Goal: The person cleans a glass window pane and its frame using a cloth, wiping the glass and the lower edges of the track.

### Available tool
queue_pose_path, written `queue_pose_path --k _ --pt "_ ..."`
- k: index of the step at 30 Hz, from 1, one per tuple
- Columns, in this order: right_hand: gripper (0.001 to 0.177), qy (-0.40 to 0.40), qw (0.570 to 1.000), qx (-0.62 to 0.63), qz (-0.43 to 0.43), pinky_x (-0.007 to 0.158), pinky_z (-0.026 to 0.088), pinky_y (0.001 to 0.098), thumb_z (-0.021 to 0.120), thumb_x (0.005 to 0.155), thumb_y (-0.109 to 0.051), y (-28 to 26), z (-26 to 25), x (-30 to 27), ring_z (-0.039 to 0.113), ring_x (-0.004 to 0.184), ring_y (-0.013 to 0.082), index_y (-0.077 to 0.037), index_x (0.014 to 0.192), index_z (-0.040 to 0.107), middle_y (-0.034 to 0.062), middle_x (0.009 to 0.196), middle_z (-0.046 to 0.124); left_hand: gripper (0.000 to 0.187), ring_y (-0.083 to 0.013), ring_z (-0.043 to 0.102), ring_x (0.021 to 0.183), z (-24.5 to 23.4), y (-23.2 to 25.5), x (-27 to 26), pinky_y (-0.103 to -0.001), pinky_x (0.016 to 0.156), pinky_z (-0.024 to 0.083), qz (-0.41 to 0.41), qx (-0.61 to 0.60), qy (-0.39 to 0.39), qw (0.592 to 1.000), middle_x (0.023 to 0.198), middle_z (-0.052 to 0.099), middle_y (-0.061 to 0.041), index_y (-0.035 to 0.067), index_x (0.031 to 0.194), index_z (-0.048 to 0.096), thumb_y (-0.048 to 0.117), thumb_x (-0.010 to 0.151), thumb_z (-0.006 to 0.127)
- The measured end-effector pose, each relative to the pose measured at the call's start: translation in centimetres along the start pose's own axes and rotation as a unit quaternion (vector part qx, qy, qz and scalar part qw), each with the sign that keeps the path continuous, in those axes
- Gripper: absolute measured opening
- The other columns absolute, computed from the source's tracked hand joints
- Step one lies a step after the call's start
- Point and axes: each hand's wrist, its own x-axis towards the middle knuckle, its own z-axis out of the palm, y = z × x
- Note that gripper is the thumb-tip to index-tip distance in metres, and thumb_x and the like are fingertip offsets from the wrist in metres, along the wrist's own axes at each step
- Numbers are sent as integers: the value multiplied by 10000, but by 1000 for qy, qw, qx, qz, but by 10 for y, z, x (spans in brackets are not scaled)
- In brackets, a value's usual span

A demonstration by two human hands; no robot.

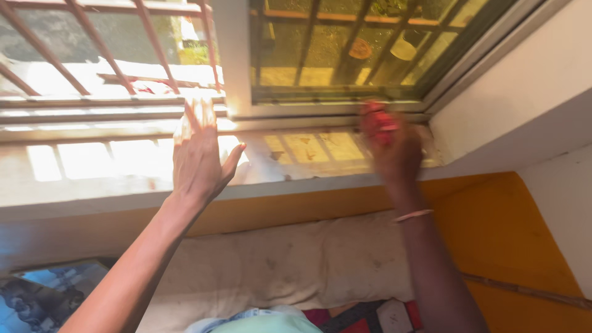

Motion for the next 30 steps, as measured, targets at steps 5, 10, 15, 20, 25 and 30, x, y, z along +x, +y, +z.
queue_pose_path --k 5,10,15,20,25,30 --pt "486 -82 971 -192 118 849 490 578 789 781 -137 18 -28 13 601 1064 449 -81 1237 630 183 1130 691 975 -504 297 1482 2 -43 -21 -611 1156 268 -13 18 -33 999 1562 339 -390 -167 1536 314 430 878 715" --pt "566 -59 991 -100 68 869 507 563 771 819 -157 -13 19 -11 600 1057 458 -55 1335 563 228 1193 649 924 -494 280 1490 11 -51 -26 -603 1161 238 -21 77 -74 994 1604 285 -354 -132 1502 372 559 935 606" --pt "343 -135 989 55 8 853 554 483 737 870 -180 -117 45 -20 677 1018 360 -128 1186 613 122 1130 689 895 -463 285 1494 10 -52 -25 -594 1182 218 3 96 -73 993 1642 299 -300 -113 1507 409 585 963 546" --pt "427 -42 996 69 34 857 567 475 804 876 -265 -100 -5 10 679 1065 332 -136 1237 618 118 1156 680 896 -435 276 1509 3 -50 -26 -567 1206 198 -22 86 -90 992 1613 326 -271 -101 1489 417 604 951 542" --pt "482 -80 960 -224 146 794 539 536 827 856 -293 -23 -40 18 597 1125 400 -107 1253 627 203 1221 605 895 -414 291 1500 4 -45 -23 -546 1185 223 -9 113 -86 990 1615 344 -267 -99 1491 422 597 940 542" --pt "497 -184 939 -246 156 845 544 549 740 860 -259 -11 6 5 613 1098 443 -45 1291 615 255 1246 574 889 -407 308 1497 2 -45 -22 -525 1176 243 -5 123 -84 989 1601 358 -265 -105 1499 433 577 941 550"
